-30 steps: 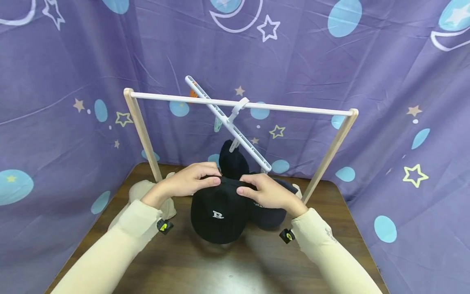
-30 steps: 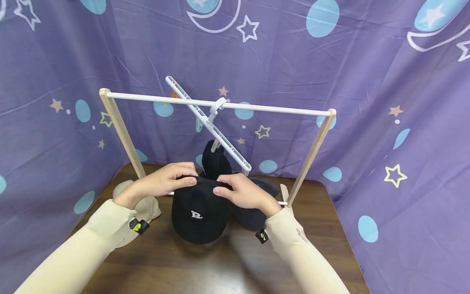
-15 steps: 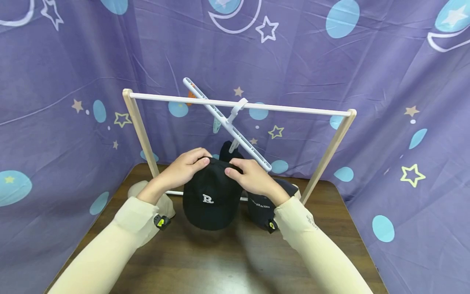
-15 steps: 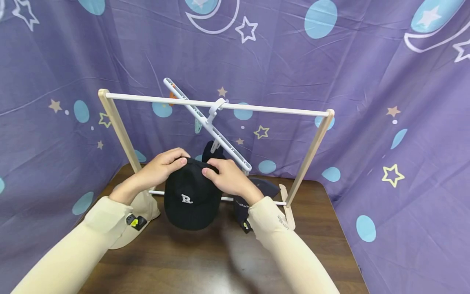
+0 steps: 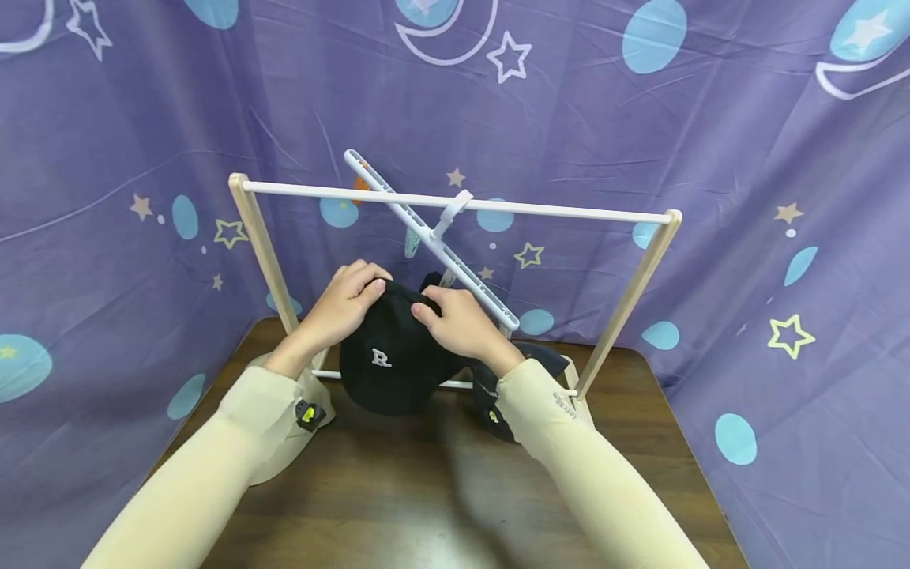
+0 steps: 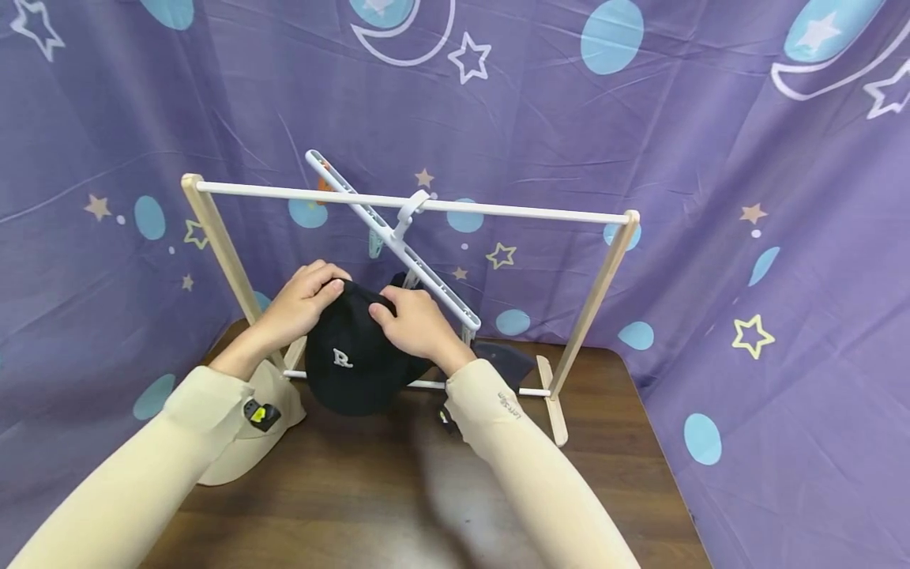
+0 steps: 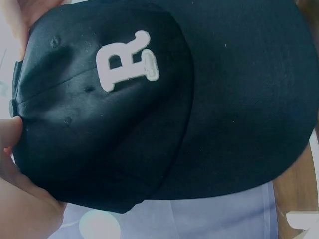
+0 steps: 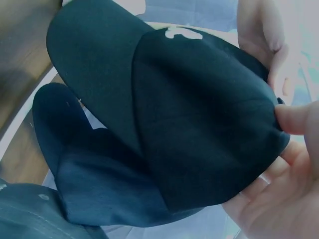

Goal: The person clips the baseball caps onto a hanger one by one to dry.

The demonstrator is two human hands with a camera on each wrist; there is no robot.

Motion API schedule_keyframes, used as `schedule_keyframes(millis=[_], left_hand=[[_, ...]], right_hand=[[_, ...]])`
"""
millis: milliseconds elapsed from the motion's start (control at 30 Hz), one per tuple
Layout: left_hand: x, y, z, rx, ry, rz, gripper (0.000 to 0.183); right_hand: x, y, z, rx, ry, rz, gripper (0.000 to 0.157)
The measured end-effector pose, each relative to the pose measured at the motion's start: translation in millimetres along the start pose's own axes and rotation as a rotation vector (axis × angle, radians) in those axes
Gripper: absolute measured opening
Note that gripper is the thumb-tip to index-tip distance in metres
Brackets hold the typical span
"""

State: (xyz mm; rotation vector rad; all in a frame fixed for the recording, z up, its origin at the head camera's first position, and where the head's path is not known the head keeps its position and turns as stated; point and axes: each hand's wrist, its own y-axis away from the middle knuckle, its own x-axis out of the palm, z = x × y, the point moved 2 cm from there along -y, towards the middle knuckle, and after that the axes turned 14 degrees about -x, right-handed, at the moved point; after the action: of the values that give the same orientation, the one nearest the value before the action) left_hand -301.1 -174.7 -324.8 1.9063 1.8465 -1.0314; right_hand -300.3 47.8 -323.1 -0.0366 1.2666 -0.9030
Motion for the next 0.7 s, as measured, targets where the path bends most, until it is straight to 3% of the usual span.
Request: schedule_keyframes(millis=[300, 500, 700], left_hand=[[-10.0, -8.1, 4.2, -0.016, -0.016, 0.034, 0.028], [-18.0, -8.9, 2.2, -0.003, -0.011, 0.032, 0.027], [-19.6, -10.4, 2.8, 0.008, -0.003, 0.017, 0.024]], right_hand=[[-5.1, -24.3, 16.5, -0.001, 0.234, 0.0, 0.02], [-9.0, -41.1, 22.0, -0.088, 0.375, -0.06, 0.046], [-12.6, -65.4, 19.7, -0.036, 0.462, -0.07, 0.065]])
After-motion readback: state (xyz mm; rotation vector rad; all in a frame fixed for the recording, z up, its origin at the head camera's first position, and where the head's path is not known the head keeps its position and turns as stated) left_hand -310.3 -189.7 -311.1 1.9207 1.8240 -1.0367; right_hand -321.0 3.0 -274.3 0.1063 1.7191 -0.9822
